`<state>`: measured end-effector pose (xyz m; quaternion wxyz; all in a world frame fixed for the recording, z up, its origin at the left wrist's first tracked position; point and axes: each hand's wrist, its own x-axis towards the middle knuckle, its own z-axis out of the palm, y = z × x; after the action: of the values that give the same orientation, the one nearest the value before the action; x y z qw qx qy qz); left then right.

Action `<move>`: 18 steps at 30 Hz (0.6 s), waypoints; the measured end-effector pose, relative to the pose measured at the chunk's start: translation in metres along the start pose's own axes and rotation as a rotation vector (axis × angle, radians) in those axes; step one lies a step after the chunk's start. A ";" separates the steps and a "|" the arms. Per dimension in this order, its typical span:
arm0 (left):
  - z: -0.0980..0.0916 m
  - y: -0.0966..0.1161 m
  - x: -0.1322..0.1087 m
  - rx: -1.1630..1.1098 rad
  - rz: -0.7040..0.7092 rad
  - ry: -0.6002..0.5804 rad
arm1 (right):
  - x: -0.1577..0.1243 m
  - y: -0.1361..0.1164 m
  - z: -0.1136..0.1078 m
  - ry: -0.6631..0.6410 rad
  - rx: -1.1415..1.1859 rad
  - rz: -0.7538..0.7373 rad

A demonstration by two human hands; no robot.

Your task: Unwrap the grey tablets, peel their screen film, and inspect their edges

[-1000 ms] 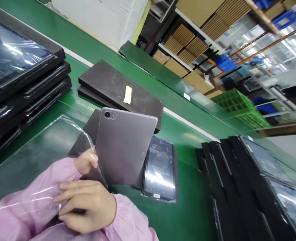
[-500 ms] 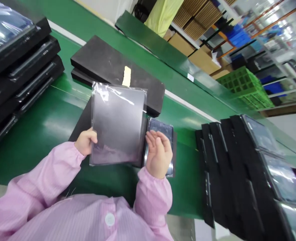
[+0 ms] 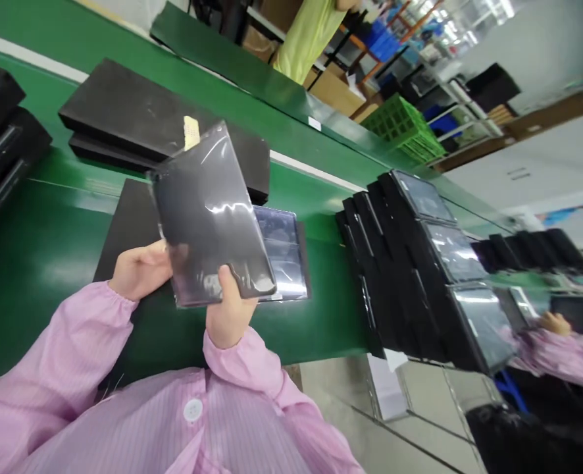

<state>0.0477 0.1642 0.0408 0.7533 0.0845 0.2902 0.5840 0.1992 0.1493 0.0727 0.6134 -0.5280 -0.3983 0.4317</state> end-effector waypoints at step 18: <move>0.010 0.018 0.008 0.612 0.274 0.501 | 0.051 -0.005 -0.036 -1.124 -0.492 -0.587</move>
<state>0.0390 0.1798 0.0546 0.5150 0.1976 0.6108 0.5680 0.2497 0.1864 0.0746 0.2669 -0.2176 -0.8699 0.3530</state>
